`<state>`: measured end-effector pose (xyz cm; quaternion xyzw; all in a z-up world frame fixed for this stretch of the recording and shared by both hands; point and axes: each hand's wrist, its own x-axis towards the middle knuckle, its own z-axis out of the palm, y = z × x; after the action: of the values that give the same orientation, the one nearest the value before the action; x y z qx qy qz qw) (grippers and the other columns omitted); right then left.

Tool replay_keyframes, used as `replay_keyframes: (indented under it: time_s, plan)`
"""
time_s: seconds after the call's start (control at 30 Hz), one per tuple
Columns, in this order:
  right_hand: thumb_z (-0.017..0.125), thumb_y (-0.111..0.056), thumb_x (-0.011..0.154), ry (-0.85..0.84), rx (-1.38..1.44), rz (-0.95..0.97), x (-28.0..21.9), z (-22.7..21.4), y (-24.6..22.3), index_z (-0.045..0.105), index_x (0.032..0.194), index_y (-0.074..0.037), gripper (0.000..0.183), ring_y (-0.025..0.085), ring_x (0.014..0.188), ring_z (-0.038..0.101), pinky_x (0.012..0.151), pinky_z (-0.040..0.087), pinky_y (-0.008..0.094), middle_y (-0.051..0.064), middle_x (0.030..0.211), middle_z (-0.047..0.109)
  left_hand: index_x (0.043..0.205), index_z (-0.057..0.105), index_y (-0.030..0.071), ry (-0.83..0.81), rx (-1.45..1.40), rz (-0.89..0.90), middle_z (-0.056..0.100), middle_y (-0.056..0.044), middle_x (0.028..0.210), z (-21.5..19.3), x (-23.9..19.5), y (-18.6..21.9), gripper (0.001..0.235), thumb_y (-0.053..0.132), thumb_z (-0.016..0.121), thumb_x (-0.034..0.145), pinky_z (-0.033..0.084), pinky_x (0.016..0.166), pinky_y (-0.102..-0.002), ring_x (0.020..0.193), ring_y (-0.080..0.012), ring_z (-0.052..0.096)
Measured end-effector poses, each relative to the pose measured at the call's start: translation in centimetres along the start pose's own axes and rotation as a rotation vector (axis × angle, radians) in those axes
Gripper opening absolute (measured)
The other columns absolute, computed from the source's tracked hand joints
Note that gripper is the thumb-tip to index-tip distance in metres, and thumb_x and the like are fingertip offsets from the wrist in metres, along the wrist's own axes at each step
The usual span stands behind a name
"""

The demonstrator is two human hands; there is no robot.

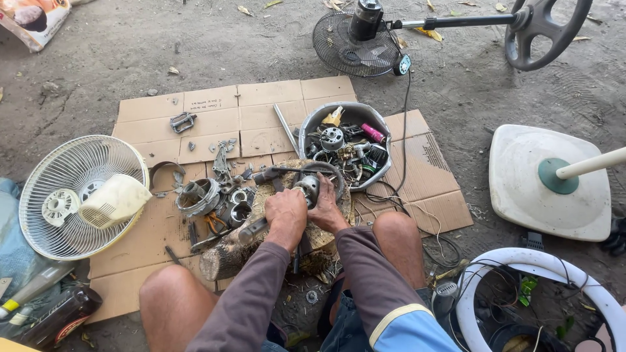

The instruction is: The person sits on the ground and uses a hammer and a metal rod to strike and disassemble a cylindrical mechanical component. They repeatedly hit the part to loosen it, then pull out internal pieces and place them into a nearby bucket.

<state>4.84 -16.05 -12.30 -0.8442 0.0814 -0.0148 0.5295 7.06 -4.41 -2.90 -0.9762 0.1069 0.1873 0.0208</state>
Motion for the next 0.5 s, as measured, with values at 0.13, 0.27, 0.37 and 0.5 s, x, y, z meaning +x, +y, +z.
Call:
replay_keyframes:
  time_s: [0.13, 0.27, 0.37, 0.5]
  plan:
    - [0.088, -0.039, 0.058, -0.002, -0.007, 0.004, -0.1, 0.0, 0.0, 0.018, 0.163, -0.02, 0.128, 0.059, 0.139, 0.033, 0.118, 0.032, 0.061, 0.024, 0.155, 0.027, 0.102, 0.072, 0.005, 0.0, -0.014, 0.006, 0.079, -0.013, 0.098, -0.8, -1.0, 0.4, 0.034, 0.009, 0.039, 0.097, 0.058, 0.083, -0.052, 0.092, -0.0323, 0.078]
    - [0.087, -0.038, 0.059, -0.002, -0.003, 0.007, -0.2, -0.1, -0.3, 0.017, 0.163, -0.022, 0.126, 0.058, 0.14, 0.032, 0.119, 0.032, 0.06, 0.023, 0.155, 0.027, 0.108, 0.065, -0.002, 0.073, -0.034, 0.004, 0.068, -0.014, 0.103, -0.5, -0.6, 0.3, 0.026, 0.004, 0.042, 0.098, 0.06, 0.078, -0.055, 0.088, -0.0355, 0.077]
    - [0.088, -0.039, 0.059, -0.008, -0.006, 0.028, -0.1, -0.2, -0.6, 0.017, 0.163, -0.023, 0.127, 0.056, 0.142, 0.032, 0.12, 0.032, 0.059, 0.021, 0.156, 0.026, 0.099, 0.073, 0.002, 0.03, -0.04, 0.014, 0.075, -0.012, 0.093, -0.6, 0.4, 0.1, 0.032, 0.004, 0.04, 0.096, 0.06, 0.077, -0.053, 0.09, -0.0344, 0.077]
    - [0.087, -0.037, 0.06, -0.027, -0.003, 0.05, -0.5, -0.6, -1.4, 0.017, 0.163, -0.022, 0.126, 0.054, 0.144, 0.03, 0.12, 0.031, 0.058, 0.021, 0.157, 0.025, 0.099, 0.075, 0.009, 0.011, 0.023, 0.032, 0.079, -0.011, 0.094, 0.5, 0.7, -0.2, 0.034, 0.008, 0.041, 0.097, 0.059, 0.082, -0.051, 0.094, -0.0319, 0.077]
